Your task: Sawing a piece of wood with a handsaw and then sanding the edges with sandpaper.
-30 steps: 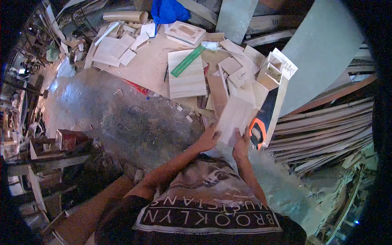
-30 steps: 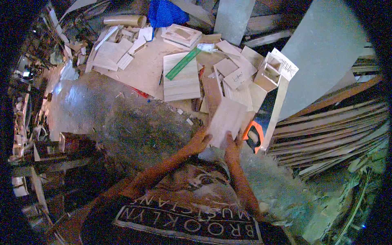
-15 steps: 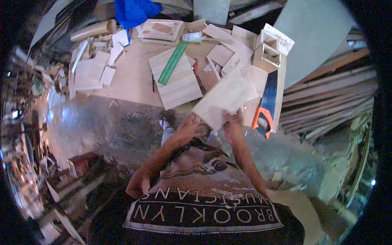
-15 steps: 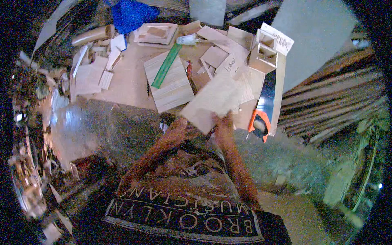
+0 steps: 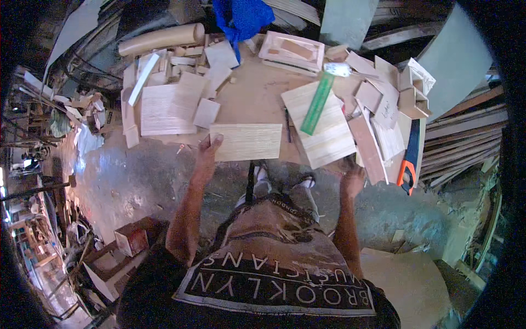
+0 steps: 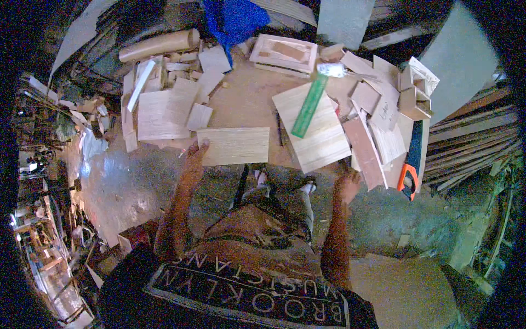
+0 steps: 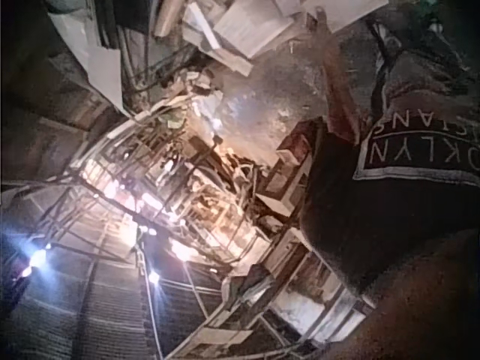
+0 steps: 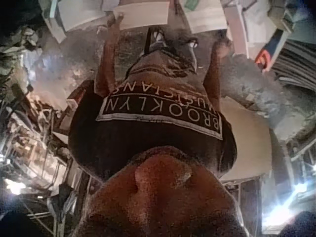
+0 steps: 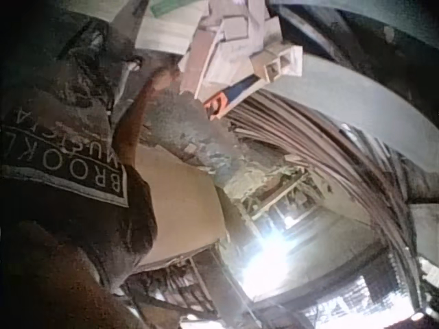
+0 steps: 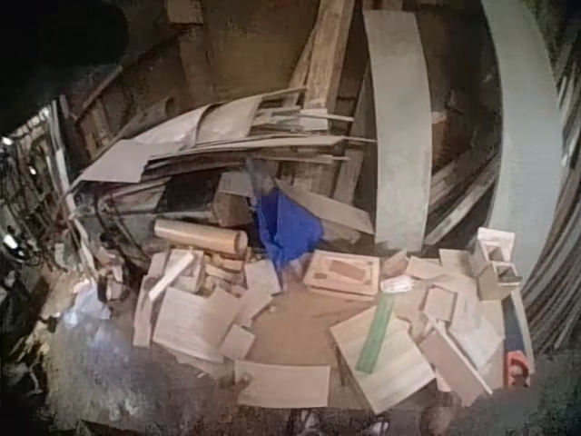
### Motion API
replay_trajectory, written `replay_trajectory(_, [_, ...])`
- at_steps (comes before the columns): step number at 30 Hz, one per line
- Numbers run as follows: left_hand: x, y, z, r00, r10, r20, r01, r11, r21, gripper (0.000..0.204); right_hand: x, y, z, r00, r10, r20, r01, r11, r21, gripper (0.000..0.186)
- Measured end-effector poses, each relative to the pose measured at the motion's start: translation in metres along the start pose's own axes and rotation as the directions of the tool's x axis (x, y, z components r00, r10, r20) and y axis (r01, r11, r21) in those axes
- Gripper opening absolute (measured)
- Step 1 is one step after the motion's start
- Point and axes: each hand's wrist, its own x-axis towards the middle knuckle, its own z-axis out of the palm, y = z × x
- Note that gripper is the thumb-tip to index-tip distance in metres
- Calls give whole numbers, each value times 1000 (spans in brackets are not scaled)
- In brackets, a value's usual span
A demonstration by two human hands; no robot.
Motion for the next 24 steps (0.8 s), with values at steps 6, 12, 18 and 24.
replay_trajectory(6, [44,-58,-44,999,-33,-8,30,967,-253,38,-53,-34,-77,854,415,312,-509,791,340,24])
replay_trajectory(12, [98,-160,-26,992,45,-114,-38,997,60,40,2,-140,-83,927,-76,367,-278,518,809,33])
replay_trajectory(18, [131,-85,4,949,300,-100,-239,887,395,38,55,-190,-87,931,-117,344,-245,497,833,25])
replay_trajectory(24, [133,-74,-23,844,535,-28,-137,266,954,60,29,-165,-91,931,-20,363,-290,559,776,27])
